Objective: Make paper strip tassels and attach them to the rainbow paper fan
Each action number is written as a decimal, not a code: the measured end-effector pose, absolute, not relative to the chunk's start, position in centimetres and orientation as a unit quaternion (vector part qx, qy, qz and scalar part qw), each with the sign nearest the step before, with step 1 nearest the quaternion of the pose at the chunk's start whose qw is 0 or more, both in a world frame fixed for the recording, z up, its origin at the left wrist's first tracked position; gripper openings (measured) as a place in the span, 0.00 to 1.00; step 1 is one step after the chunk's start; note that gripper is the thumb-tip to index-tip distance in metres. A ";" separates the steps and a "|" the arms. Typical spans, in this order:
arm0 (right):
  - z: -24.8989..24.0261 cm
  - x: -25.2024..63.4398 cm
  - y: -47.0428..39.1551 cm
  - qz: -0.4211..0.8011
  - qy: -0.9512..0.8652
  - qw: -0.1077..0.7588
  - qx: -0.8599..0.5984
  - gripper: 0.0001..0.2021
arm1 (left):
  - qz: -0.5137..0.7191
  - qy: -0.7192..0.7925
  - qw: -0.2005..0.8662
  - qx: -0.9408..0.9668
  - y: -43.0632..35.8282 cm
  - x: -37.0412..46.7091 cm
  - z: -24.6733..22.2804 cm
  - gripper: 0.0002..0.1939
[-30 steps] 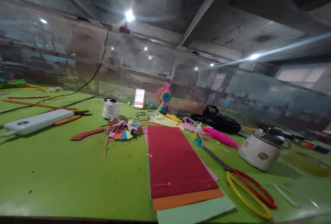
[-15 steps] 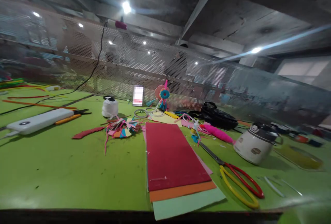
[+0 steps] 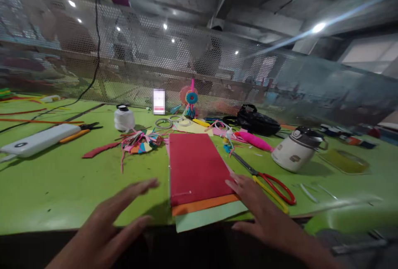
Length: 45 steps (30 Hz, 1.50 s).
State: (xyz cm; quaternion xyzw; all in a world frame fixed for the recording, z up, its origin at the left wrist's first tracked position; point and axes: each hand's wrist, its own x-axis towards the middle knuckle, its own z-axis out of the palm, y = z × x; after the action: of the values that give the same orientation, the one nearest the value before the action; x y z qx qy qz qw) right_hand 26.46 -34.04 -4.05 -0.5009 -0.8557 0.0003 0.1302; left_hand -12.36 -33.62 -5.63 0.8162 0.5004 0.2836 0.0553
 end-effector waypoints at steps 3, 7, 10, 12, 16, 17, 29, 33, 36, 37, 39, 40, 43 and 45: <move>-5.8 26.5 -33.5 -0.006 -0.846 0.122 -0.519 0.42 | 0.233 0.481 0.053 0.844 -32.2 -9.5 -5.7 0.47; -6.5 25.3 -34.1 -0.011 -0.836 0.141 -0.530 0.35 | 0.180 0.446 0.053 0.875 -31.2 -6.1 -6.9 0.51; -6.8 23.9 -34.4 -0.033 -0.825 0.172 -0.537 0.31 | 0.190 0.438 0.050 0.877 -30.8 -5.3 -7.3 0.48; -7.3 22.8 -34.4 -0.049 -0.815 0.192 -0.544 0.31 | 0.202 0.439 0.059 0.874 -30.3 -5.6 -7.2 0.43; -8.3 20.2 -34.0 -0.072 -0.806 0.216 -0.546 0.30 | 0.217 0.443 0.080 0.866 -28.8 -7.3 -6.6 0.39; -8.4 19.6 -33.8 -0.076 -0.806 0.220 -0.544 0.29 | 0.219 0.436 0.080 0.869 -28.4 -7.8 -6.6 0.40; -8.6 23.0 -32.9 -0.164 -0.808 0.241 -0.512 0.19 | 0.143 0.424 0.133 0.885 -30.5 -9.0 -4.6 0.38; -8.9 22.7 -32.5 -0.170 -0.826 0.222 -0.490 0.20 | 0.168 0.438 0.162 0.868 -30.3 -9.3 -3.6 0.34; -8.6 23.1 -31.8 -0.167 -0.812 0.251 -0.499 0.19 | 0.172 0.464 0.168 0.852 -27.8 -11.0 -1.8 0.29; -8.1 23.4 -31.5 -0.165 -0.805 0.264 -0.505 0.17 | 0.177 0.485 0.162 0.841 -26.3 -11.9 -0.9 0.25; -6.7 23.9 -30.8 -0.155 -0.794 0.283 -0.515 0.15 | 0.173 0.523 0.100 0.829 -22.7 -13.8 0.9 0.19; -5.8 23.9 -30.4 -0.143 -0.796 0.280 -0.516 0.14 | 0.154 0.551 0.064 0.817 -20.7 -14.8 1.7 0.19; -2.4 22.5 -28.6 -0.083 -0.833 0.249 -0.487 0.12 | 0.095 0.646 -0.010 0.757 -15.0 -16.8 2.8 0.20; -0.4 20.2 -26.7 -0.036 -0.858 0.243 -0.451 0.11 | 0.078 0.668 -0.016 0.740 -12.4 -17.2 2.3 0.19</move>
State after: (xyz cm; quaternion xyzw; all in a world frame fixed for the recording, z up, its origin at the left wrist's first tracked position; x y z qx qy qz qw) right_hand 20.23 -26.71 -0.39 -0.4506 -0.8582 -0.0364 0.2430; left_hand -17.16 -12.39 2.26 0.7399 0.6680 0.0780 -0.0155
